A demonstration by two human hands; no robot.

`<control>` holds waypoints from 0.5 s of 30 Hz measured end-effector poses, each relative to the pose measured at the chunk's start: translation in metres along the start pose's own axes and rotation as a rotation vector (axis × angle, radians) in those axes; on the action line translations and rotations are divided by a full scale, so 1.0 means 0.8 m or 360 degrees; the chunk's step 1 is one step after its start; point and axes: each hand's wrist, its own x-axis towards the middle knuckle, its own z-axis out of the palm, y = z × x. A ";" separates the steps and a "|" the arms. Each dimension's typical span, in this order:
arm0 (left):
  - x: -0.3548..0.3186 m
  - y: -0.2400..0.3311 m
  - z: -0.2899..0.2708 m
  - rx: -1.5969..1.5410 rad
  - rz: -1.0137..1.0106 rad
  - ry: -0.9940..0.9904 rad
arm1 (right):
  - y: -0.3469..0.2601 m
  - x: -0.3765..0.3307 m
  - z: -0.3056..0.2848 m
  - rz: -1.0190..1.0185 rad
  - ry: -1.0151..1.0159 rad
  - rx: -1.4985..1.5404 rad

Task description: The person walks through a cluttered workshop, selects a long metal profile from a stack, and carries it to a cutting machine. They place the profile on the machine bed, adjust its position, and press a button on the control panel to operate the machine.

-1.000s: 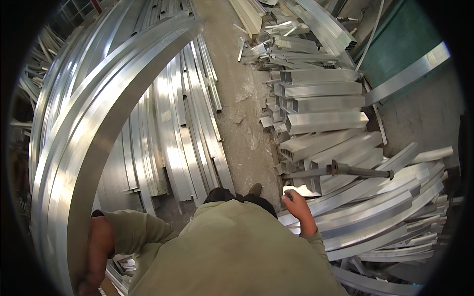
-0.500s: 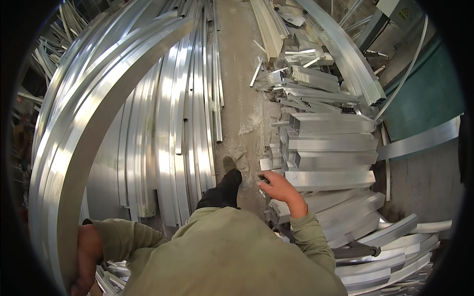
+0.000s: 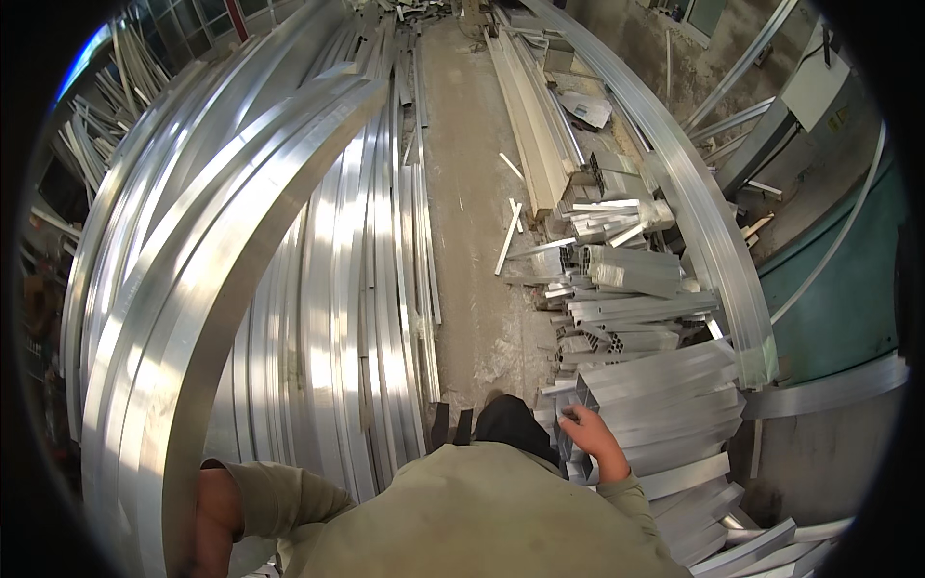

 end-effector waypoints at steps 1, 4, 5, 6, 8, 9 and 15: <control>-0.034 -0.021 0.007 -0.0005 -0.0030 -0.0018 | -0.012 0.041 -0.010 0.0024 -0.0056 0.0013; -0.129 -0.092 0.030 -0.0018 -0.0088 -0.0078 | -0.043 0.172 -0.045 0.0036 -0.0187 -0.0025; -0.161 -0.112 0.037 -0.0020 -0.0100 -0.0118 | -0.074 0.215 -0.063 0.0042 -0.0222 -0.0162; -0.195 -0.135 0.044 0.0004 -0.0108 -0.0151 | -0.081 0.271 -0.072 0.0005 -0.0250 -0.0122; -0.256 -0.183 0.072 0.0013 -0.0130 -0.0169 | -0.100 0.377 -0.104 -0.0126 -0.0179 -0.0122; -0.286 -0.207 0.087 0.0019 -0.0136 -0.0170 | -0.112 0.425 -0.120 -0.0214 -0.0095 -0.0160; -0.451 -0.349 0.175 0.0157 -0.0178 -0.0293 | -0.266 0.677 -0.232 -0.0340 -0.0221 -0.0228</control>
